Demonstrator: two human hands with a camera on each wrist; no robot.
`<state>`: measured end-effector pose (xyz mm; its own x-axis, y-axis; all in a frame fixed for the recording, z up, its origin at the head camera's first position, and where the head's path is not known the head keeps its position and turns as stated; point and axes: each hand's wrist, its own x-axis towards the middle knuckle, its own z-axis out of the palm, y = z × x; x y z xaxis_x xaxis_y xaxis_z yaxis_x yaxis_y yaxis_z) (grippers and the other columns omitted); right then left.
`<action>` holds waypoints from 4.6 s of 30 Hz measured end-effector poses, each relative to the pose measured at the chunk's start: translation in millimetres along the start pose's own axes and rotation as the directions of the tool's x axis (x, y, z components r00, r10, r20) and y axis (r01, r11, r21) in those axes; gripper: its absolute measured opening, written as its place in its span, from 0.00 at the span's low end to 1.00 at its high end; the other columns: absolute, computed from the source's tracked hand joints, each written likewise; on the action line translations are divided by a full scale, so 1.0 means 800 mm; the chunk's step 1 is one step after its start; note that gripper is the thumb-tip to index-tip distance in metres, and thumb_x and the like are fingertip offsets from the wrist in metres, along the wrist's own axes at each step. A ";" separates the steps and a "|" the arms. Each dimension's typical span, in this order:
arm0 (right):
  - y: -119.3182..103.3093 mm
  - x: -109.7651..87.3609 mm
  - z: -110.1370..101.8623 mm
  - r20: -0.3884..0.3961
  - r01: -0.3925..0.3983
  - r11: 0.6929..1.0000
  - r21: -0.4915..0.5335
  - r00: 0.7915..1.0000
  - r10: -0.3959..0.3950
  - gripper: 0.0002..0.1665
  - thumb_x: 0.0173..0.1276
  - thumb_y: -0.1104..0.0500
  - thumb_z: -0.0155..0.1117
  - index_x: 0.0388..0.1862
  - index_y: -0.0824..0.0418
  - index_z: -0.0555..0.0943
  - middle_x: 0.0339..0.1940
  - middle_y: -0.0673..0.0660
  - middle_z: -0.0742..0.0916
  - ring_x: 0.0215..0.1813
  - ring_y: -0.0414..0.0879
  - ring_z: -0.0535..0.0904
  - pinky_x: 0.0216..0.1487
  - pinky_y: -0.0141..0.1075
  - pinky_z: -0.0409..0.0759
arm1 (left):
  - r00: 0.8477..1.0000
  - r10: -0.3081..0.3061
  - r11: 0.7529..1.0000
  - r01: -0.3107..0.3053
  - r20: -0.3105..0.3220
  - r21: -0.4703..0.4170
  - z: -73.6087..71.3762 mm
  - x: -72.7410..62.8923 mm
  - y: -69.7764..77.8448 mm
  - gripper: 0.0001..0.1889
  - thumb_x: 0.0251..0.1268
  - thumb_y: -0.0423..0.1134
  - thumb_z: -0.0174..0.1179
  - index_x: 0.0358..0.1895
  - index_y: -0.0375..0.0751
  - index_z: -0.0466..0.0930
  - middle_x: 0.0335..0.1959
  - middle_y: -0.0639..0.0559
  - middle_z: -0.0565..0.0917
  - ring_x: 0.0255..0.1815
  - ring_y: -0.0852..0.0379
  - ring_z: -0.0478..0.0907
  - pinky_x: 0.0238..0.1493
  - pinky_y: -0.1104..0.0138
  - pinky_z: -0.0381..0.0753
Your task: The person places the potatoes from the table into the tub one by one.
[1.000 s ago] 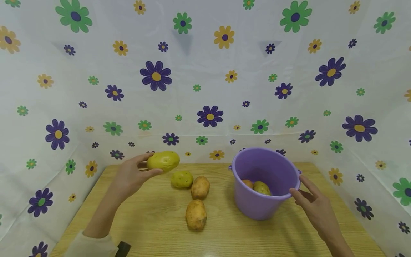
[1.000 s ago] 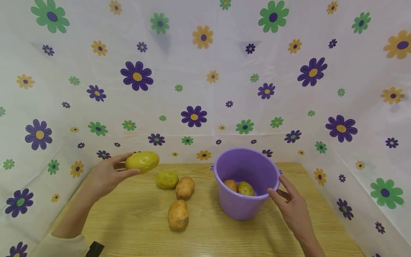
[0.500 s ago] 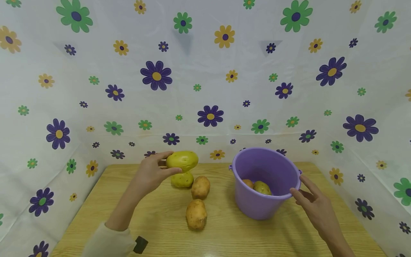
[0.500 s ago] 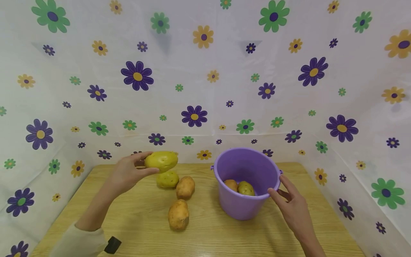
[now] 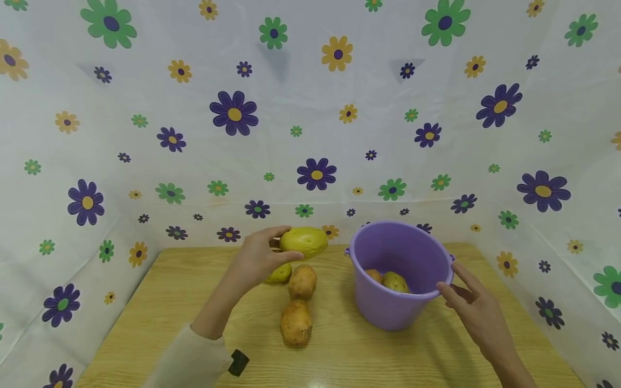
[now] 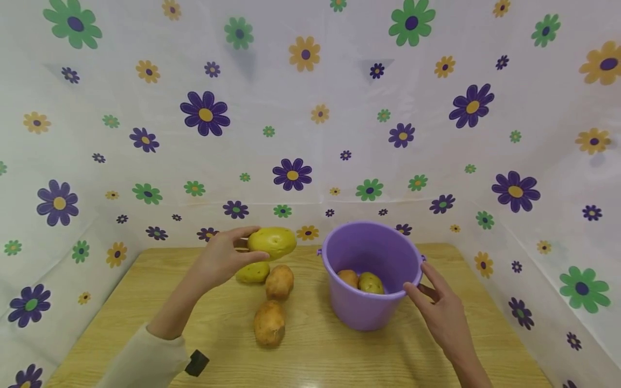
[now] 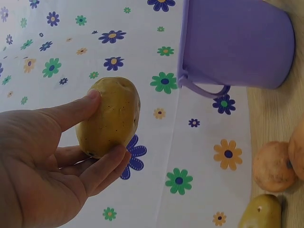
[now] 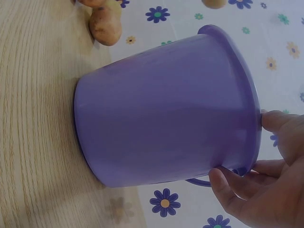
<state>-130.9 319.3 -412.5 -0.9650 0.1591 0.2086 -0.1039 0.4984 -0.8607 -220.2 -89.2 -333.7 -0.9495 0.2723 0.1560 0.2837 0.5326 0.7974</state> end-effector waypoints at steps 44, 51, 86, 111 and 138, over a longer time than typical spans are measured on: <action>0.005 0.000 0.001 -0.018 0.078 0.996 0.036 0.997 -0.078 0.39 0.79 0.54 0.63 0.82 0.63 0.61 0.81 0.69 0.64 0.53 0.19 0.76 0.46 0.25 0.84 | 0.984 0.109 0.993 -0.114 0.142 0.022 0.175 0.044 0.090 0.36 0.57 0.52 0.78 0.67 0.39 0.80 0.64 0.51 0.83 0.65 0.56 0.78 0.62 0.67 0.79; 0.003 0.000 0.002 -0.017 0.070 0.997 0.029 0.997 -0.070 0.39 0.79 0.53 0.63 0.82 0.62 0.62 0.81 0.68 0.64 0.53 0.18 0.76 0.46 0.23 0.83 | 0.983 0.105 0.994 -0.107 0.152 0.007 0.193 0.046 0.093 0.36 0.57 0.53 0.78 0.66 0.40 0.81 0.58 0.54 0.86 0.52 0.62 0.81 0.52 0.70 0.81; 0.002 -0.001 0.001 -0.002 0.060 0.997 0.048 0.998 -0.060 0.39 0.79 0.54 0.63 0.82 0.62 0.61 0.81 0.68 0.63 0.54 0.19 0.77 0.46 0.25 0.84 | 0.973 0.199 0.977 -0.188 0.120 -0.098 0.177 0.030 0.071 0.24 0.75 0.46 0.64 0.69 0.42 0.78 0.62 0.53 0.83 0.52 0.61 0.82 0.53 0.70 0.82; -0.002 0.000 -0.001 0.009 0.030 0.999 0.014 0.999 -0.031 0.40 0.79 0.52 0.63 0.83 0.60 0.60 0.81 0.68 0.64 0.52 0.18 0.76 0.45 0.24 0.83 | 0.988 0.151 0.977 -0.152 -0.022 -0.147 0.078 -0.009 0.002 0.24 0.76 0.43 0.64 0.69 0.37 0.77 0.63 0.45 0.82 0.57 0.49 0.83 0.57 0.59 0.85; 0.002 0.002 0.000 0.010 -0.013 1.000 -0.013 1.000 0.013 0.42 0.79 0.49 0.63 0.84 0.58 0.59 0.80 0.67 0.65 0.50 0.17 0.76 0.44 0.23 0.82 | 0.994 0.009 0.994 -0.021 -0.109 -0.106 0.028 -0.062 -0.055 0.27 0.74 0.42 0.65 0.72 0.38 0.74 0.65 0.45 0.81 0.59 0.46 0.82 0.59 0.57 0.84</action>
<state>-132.4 320.6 -413.3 -0.9687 0.1569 0.1922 -0.0879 0.5074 -0.8572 -183.0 -108.3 -389.2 -0.9559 0.1877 0.2259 0.2874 0.4390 0.8513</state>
